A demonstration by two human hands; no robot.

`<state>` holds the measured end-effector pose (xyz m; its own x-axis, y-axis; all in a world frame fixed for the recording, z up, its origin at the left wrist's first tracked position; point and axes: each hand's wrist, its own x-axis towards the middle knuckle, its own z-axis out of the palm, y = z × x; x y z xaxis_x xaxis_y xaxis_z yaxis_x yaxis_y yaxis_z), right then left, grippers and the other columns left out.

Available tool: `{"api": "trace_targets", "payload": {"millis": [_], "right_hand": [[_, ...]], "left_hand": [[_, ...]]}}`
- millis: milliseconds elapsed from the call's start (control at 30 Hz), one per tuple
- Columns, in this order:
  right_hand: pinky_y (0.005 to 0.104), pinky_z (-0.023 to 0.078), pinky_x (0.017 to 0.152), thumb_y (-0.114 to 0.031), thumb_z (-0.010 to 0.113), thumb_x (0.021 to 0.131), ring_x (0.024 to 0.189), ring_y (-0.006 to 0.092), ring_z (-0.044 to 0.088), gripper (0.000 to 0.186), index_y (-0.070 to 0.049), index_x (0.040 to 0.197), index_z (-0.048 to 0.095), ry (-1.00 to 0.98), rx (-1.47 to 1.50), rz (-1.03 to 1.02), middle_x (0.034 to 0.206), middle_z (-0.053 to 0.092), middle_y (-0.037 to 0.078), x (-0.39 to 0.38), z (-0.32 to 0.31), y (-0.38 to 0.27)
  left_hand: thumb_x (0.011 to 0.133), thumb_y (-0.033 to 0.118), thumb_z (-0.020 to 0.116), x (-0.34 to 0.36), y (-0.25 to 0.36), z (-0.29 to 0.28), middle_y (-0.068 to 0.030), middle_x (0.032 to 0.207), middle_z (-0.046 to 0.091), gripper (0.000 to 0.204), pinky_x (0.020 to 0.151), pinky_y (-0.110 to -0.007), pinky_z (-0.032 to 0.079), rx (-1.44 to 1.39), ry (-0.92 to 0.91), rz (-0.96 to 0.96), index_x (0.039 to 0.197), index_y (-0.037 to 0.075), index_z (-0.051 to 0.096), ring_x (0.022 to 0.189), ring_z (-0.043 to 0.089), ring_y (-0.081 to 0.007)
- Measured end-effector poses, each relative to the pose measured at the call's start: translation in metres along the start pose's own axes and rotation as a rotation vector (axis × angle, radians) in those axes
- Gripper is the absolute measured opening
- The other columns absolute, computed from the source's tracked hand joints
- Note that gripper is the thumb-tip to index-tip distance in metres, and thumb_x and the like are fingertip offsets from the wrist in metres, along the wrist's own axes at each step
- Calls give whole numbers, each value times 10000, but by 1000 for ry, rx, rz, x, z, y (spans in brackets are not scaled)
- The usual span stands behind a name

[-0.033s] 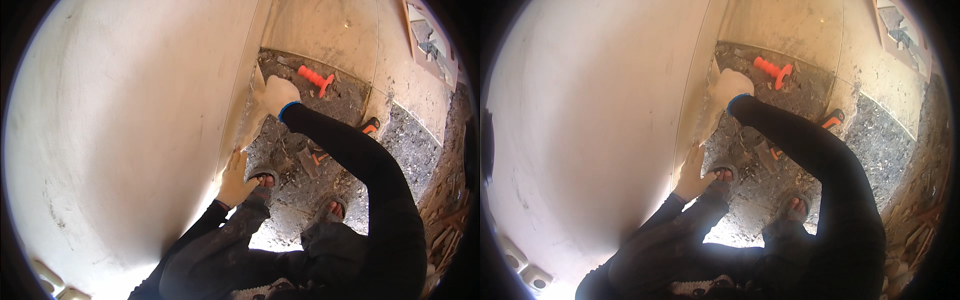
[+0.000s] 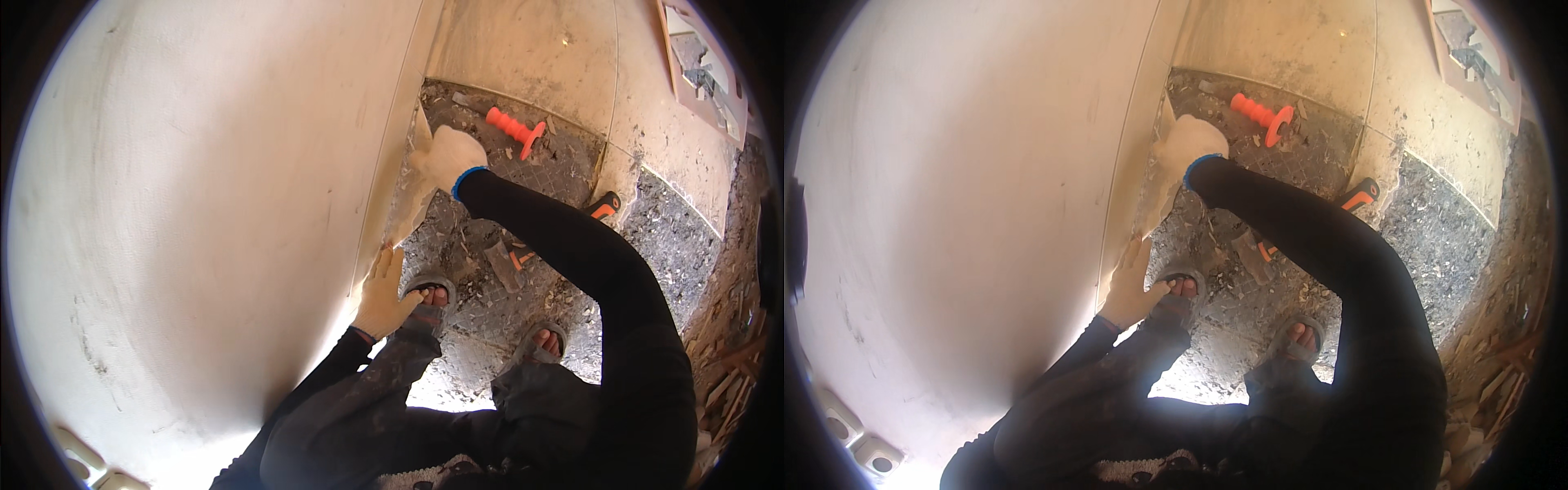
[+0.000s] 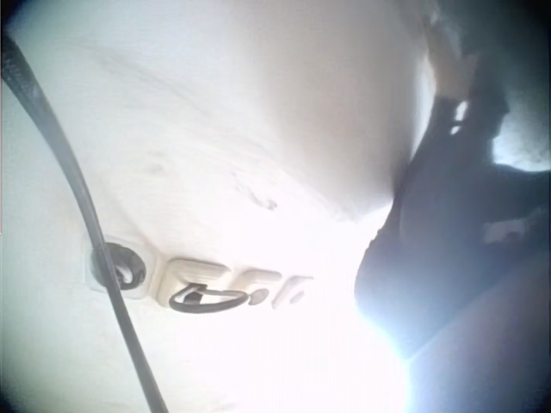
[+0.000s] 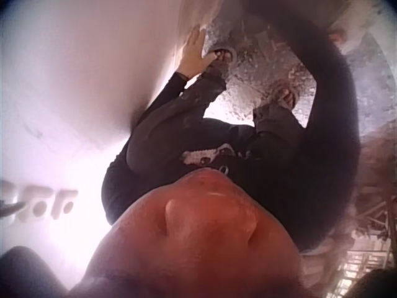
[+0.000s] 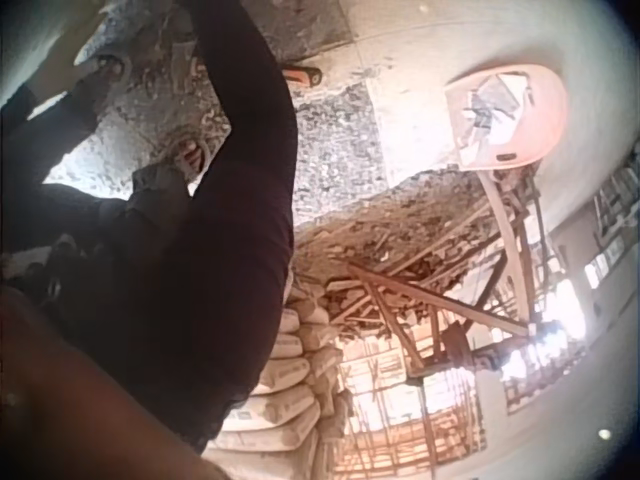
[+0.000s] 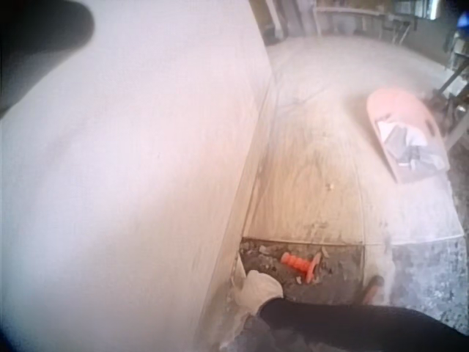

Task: The person uses a hammer and chisel to break and remove floor tiles in a room under renovation. They repeatedly strike tiles to loosen them, then lift and discard the pieces into a nearby dustpan.

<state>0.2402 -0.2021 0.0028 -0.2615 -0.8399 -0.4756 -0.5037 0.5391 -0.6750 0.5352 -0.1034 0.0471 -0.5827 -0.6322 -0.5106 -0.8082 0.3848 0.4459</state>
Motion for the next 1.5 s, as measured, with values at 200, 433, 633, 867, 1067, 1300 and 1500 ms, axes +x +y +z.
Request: {"api": "trace_targets", "payload": {"millis": [200,433,633,867,1067,1300,1500], "right_hand": [[526,618,875,-380,697,909,988,460,773,443,37,996,819,-49,-42,-65,986,773,310,25,16,7],[521,623,825,-388,739,897,927,451,779,441,50,898,793,39,43,41,895,764,298,30,17,16],[510,629,826,-397,792,870,916,424,789,408,7,923,806,98,-215,-100,915,782,260,17,-8,3],[499,546,971,-298,888,808,1171,339,685,385,-93,1093,732,463,-622,-212,1168,716,124,-4,-72,43],[468,574,952,-232,781,902,1115,321,746,219,-166,1111,787,224,-441,-74,1128,776,130,-11,-88,57],[376,623,710,-295,691,970,842,240,790,330,19,1017,778,-85,-56,-41,863,754,129,12,-94,36],[394,634,922,-459,713,1021,1023,193,709,446,-51,1198,751,-323,1121,125,1168,715,73,2,-81,47]], "left_hand": [[904,321,801,3,2,-5,-357,1692,353,894,1287,-552,323,67,-2,3,1614,-65,418,1576,332,-534],[892,288,809,7,3,-4,-354,1674,382,864,1277,-555,342,35,52,30,1597,-59,450,1575,340,-526],[892,280,805,7,3,-4,-349,1669,391,838,1272,-553,352,60,39,28,1582,-55,467,1571,348,-522],[903,338,804,6,0,-4,-350,1668,391,826,1274,-550,341,63,40,41,1557,-62,497,1556,366,-512],[896,314,803,6,1,-5,-341,1669,400,771,1266,-554,359,44,48,29,1545,-14,548,1556,372,-513],[889,291,815,6,-3,-2,-340,1669,403,725,1262,-565,363,51,37,14,1526,28,590,1559,371,-513],[893,283,810,5,-4,-4,-336,1687,386,708,1265,-560,362,11,40,24,1522,36,598,1576,353,-512]]}}
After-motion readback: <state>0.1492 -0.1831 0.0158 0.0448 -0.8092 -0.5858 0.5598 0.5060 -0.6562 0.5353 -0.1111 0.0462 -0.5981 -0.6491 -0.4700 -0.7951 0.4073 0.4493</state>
